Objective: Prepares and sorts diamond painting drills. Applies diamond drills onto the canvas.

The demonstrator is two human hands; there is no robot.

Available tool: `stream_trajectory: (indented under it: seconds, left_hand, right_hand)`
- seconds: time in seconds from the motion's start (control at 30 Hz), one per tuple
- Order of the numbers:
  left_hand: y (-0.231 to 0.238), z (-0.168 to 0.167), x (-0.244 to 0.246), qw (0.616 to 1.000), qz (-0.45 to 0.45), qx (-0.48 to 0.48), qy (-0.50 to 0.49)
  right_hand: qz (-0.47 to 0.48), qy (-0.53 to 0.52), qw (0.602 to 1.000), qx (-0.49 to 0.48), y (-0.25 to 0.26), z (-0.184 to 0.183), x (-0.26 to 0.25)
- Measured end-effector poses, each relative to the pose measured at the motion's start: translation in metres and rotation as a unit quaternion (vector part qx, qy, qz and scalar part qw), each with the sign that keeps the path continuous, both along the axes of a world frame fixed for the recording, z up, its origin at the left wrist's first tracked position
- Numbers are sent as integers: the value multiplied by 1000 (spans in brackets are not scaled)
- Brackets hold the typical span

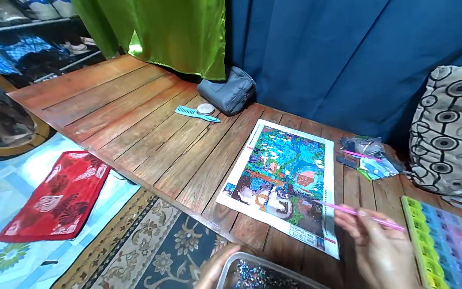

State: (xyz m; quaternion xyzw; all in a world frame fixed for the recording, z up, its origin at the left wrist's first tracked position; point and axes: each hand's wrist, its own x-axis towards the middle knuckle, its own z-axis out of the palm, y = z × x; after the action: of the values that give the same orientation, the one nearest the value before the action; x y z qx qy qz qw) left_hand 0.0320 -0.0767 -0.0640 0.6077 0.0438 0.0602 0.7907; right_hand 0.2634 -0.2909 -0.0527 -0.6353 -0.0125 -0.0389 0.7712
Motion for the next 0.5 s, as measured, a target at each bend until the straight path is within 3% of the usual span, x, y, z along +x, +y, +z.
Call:
stream_trajectory:
  seconds: [0.13, 0.23, 0.33, 0.5]
  left_hand:
    - [-17, -9, 9, 999, 17, 30, -1]
    - [-33, 5, 19, 997, -4, -59, 44]
    - [-43, 1, 32, 995, -15, -85, 41]
    - [-51, -1, 42, 995, -10, -81, 65]
  right_hand:
    - [2, 26, 997, 68, -55, 37, -13]
    - [2, 14, 988, 155, -91, 65, -36]
    - [29, -18, 974, 224, -115, 83, -66]
    - [68, -29, 993, 97, -109, 80, -109]
